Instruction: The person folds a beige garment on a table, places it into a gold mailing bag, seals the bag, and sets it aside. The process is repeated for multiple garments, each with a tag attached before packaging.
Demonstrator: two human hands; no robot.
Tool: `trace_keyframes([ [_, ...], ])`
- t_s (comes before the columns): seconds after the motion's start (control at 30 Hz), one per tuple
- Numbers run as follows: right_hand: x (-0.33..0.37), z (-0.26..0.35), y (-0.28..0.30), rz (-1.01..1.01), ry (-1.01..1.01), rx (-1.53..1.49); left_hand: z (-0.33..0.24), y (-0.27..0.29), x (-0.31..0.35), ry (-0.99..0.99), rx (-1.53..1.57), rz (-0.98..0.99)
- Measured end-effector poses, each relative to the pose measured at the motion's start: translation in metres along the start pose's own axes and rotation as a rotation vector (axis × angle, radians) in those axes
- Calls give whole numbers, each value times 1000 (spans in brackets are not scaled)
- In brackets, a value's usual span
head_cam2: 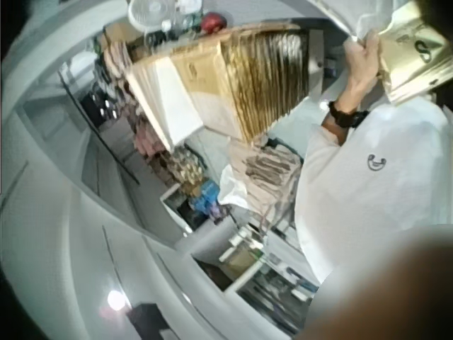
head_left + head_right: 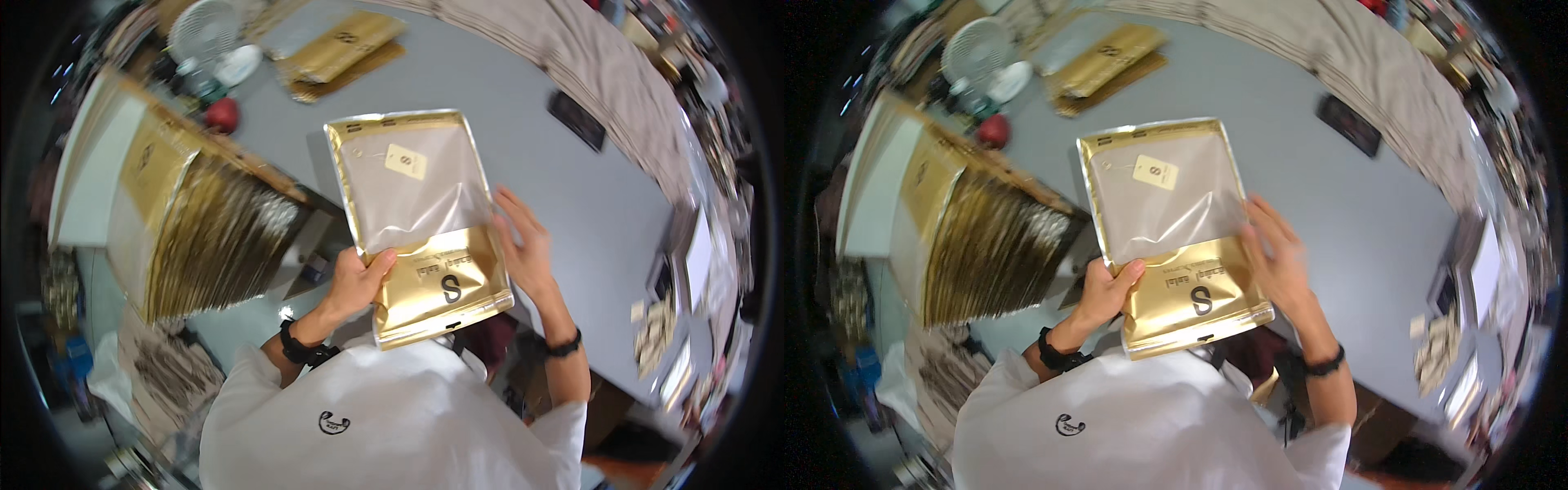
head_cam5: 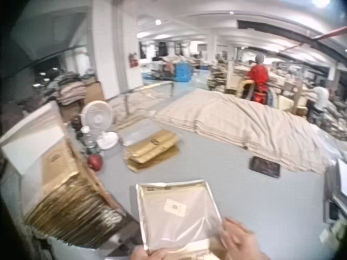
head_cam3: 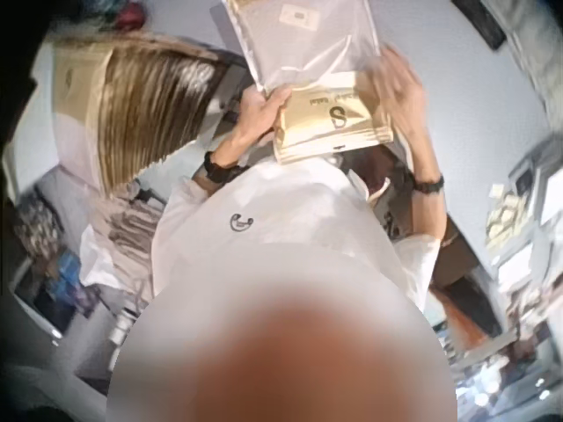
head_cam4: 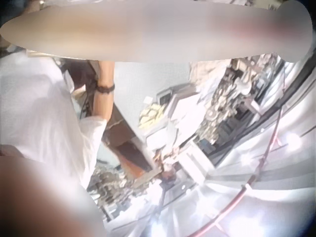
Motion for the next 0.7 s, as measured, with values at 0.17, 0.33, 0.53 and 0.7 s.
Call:
trace_keyframes([
  [0.17,19,3,18,-22,24,7,-38,63,31,-350,219,-611],
  [0.33,43,0,2,65,-106,-85,-39,166,65,-421,465,-1104],
  [0.53,45,2,-6,104,-84,-57,-46,258,81,-585,723,-1218],
  [0.7,43,2,-7,121,-41,-45,-58,294,70,-417,702,-854],
])
Point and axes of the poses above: each hand's wrist, its own x-axis away from the middle knuckle, its own y-axis out of the back of the hand, z = x × y, the point moved 5 cm from there along -x, towards the middle knuckle, and after that the axes turned 11 degrees about y, right-handed, at the moved point
